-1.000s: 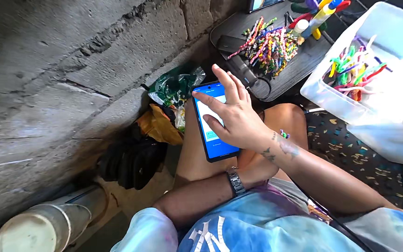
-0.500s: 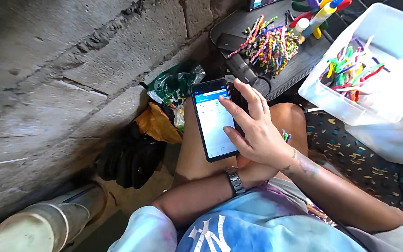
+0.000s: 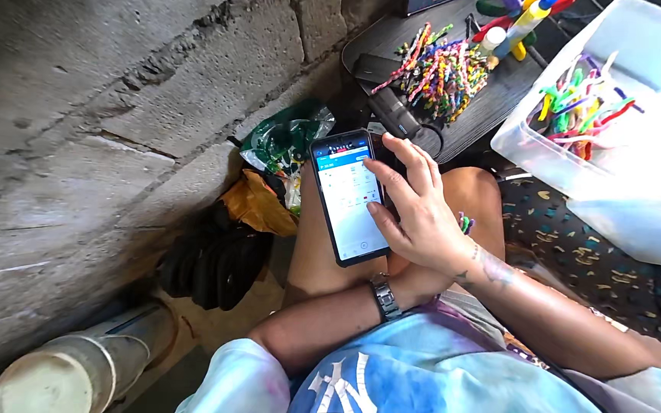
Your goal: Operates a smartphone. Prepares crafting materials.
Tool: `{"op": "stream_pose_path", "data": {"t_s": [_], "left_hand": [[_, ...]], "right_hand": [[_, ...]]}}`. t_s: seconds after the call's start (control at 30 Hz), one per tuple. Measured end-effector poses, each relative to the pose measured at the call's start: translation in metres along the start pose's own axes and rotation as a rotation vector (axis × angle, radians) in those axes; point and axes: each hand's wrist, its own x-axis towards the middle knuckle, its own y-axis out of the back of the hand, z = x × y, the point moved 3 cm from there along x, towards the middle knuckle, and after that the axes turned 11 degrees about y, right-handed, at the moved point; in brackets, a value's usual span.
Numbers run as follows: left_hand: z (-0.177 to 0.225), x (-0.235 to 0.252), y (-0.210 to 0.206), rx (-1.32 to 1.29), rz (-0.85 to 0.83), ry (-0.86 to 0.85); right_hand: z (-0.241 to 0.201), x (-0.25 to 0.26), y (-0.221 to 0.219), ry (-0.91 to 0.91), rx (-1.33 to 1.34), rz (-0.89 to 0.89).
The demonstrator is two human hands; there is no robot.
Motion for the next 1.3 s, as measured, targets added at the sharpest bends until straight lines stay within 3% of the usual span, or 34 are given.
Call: {"op": "stream_pose_path", "data": {"t_s": [0.1,0.33,0.53,0.67,0.8,0.9,1.07,1.3], "left_hand": [[0.001,0.003,0.000,0.119,0.026,0.004],[0.001,0.006,-0.001,0.029,0.024,0.004],[0.002,0.007,0.000,-0.063,0.034,-0.018],[0.008,0.019,0.000,-0.317,0.000,-0.095],[0.012,0.024,0.001,-0.460,-0.032,-0.173],[0.013,0.025,0.002,-0.431,-0.003,-0.217],[0.009,0.028,0.001,-0.350,0.030,-0.225],[0.007,0.030,0.002,-0.336,0.048,-0.228]], "right_hand": [[0.003,0.007,0.000,-0.035,-0.006,0.011],[0.004,0.018,-0.007,-0.047,-0.016,-0.060],[0.010,0.006,0.019,-0.069,0.037,0.071],[0.034,-0.024,0.043,-0.247,0.074,0.140],[0.057,-0.060,0.052,-0.588,0.393,0.141],[0.060,-0.079,0.048,-0.693,0.642,0.141],[0.057,-0.094,0.041,-0.616,0.752,0.168],[0.060,-0.095,0.042,-0.594,0.682,0.174]]}}
